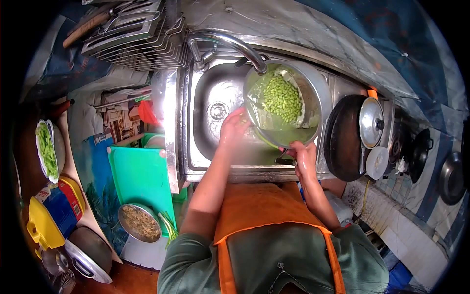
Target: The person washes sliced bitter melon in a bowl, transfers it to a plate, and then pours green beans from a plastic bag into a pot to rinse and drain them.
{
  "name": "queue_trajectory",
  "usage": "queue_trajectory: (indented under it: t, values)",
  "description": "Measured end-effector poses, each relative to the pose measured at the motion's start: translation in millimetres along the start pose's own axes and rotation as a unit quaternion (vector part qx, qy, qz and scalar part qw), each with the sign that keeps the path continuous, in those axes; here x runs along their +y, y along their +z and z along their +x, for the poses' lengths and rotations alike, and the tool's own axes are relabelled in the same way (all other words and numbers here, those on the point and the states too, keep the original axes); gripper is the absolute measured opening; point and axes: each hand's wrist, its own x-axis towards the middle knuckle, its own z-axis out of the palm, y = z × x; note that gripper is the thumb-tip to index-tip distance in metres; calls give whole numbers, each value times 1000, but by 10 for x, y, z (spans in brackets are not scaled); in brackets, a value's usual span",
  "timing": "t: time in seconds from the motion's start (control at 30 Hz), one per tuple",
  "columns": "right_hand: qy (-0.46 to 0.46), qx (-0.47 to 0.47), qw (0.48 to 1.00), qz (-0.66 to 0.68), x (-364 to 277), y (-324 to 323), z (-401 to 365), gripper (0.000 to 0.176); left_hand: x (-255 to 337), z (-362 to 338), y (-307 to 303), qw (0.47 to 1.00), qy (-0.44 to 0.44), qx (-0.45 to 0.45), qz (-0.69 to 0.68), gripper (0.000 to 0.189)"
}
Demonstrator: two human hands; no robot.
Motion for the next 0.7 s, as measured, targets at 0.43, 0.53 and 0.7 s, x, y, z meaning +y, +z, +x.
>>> queue_trajectory:
  t: [0.43,0.53,0.7]
  values:
    - [4,8,1000,-5,32,22,14,33,-24,30,-86,1000,9,-12,24,20]
    - [5,2,1000,-10,31,18,16,33,-61,60,-168,998,4,-9,70,24]
    - [2,2,1000,-12,-9,54,-10,35,23,-26,23,1000,8,-20,-1,22]
